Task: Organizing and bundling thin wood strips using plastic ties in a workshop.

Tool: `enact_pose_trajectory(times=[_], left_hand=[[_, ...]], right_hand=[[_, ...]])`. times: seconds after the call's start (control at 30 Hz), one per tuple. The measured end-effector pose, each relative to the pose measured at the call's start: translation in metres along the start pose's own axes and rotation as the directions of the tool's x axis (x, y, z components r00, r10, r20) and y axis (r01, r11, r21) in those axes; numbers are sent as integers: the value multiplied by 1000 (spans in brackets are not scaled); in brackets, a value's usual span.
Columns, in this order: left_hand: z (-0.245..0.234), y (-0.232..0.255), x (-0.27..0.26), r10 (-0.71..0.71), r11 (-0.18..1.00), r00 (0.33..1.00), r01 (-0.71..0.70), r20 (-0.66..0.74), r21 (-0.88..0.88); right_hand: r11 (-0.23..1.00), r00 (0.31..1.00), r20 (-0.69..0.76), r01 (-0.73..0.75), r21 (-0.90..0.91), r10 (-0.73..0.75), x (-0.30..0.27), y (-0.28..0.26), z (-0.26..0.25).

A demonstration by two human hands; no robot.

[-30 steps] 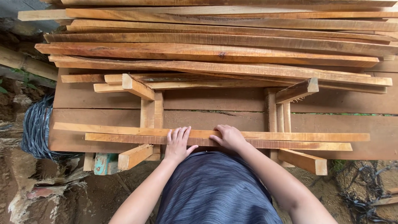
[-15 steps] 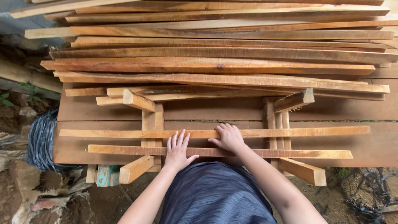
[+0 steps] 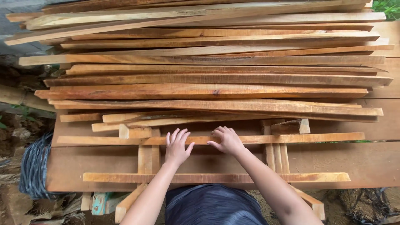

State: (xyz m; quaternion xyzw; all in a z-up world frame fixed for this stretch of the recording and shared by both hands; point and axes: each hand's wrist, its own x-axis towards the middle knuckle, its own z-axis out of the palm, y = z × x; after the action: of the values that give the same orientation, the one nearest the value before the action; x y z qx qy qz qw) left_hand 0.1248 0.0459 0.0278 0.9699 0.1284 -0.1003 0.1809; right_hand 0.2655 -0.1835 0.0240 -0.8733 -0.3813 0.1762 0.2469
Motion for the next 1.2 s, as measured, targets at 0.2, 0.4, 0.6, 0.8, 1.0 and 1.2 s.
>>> enact_pose_trajectory(times=[0.2,0.4,0.6,0.8,1.0,1.2], left_hand=[[-19,12,113,288,930,802,-365,-523,-48],[-113,-3,253,145,989,934,-148,-326,16],[-132,-29,292,31,978,997,-15,-77,207],[-157,-18,300,31,962,995,-3,-98,274],[-132,-60,323,147,976,986,-131,-82,172],[-173,-44,288,263,963,963,-259,-51,74]], right_hand=[[981,868,-467,195,9,-168,95,44,-42],[972,832,-552,-79,-219,-57,191,96,-127],[906,890,-453,-222,-359,39,202,105,-140],[865,851,-524,-233,-444,-40,208,112,-138],[832,934,-347,-131,-539,-78,204,140,-151],[882,939,-290,25,-471,-182,174,130,-174]])
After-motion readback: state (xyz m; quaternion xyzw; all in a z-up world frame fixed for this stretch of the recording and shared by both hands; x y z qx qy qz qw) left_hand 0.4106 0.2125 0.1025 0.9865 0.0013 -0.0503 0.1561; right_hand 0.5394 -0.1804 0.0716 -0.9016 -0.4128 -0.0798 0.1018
